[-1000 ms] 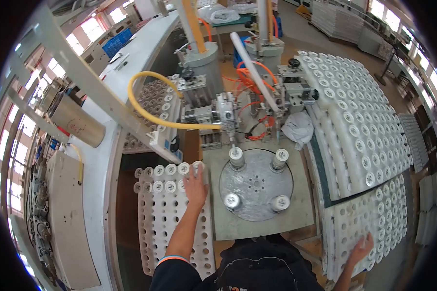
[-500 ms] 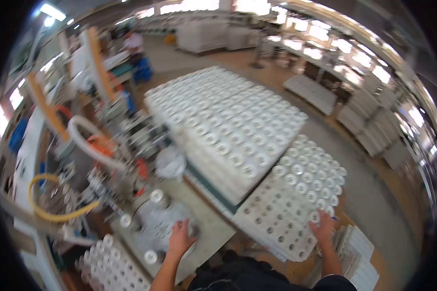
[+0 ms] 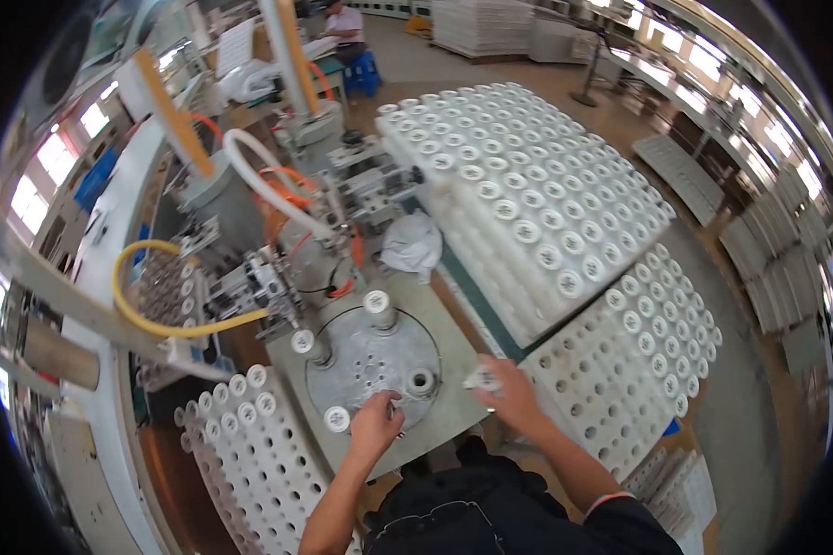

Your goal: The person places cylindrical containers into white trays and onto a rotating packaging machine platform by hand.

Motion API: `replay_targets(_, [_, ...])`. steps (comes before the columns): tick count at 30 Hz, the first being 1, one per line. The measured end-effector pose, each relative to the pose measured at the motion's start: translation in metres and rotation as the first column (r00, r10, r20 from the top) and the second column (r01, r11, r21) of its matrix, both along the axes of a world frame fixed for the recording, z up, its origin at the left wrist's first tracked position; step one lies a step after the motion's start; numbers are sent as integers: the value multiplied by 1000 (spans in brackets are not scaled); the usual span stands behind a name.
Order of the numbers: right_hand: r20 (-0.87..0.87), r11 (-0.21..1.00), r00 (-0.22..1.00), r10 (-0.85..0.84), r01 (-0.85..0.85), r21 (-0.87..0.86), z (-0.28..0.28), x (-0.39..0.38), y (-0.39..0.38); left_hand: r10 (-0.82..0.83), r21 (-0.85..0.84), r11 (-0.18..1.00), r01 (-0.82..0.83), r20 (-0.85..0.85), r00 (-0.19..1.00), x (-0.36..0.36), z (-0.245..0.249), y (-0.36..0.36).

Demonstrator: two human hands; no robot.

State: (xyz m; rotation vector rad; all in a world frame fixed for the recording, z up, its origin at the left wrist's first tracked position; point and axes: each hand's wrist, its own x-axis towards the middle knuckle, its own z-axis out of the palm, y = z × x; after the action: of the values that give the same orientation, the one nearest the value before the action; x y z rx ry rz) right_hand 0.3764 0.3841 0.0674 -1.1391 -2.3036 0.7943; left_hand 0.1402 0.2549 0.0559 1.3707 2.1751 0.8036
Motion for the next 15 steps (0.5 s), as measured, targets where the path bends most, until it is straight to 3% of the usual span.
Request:
replay_targets(3, [31,981,985,168,-170,98,-42,-72,2,63,36,997,-62,-14,998,-12,10,-17])
replay_targets(6, [185,933,940,286,-318,171,-75,-99,-1,135,29,990,-135,8,991,-24,19,-35])
replay_targets(9, [258,919,924,283,-338,203,-82,-98,0,195,62,979,-196,22,981,-32,23,-39])
replay_targets(13, [150,950,943,296,-308,60,-53,-79,-13,195,163,967,-196,23,981,-34,19,-21])
replay_targets(15, [91,967,964,250,-253,24,-52,-64,-9,154,91,984,-156,32,988,-30,15,3])
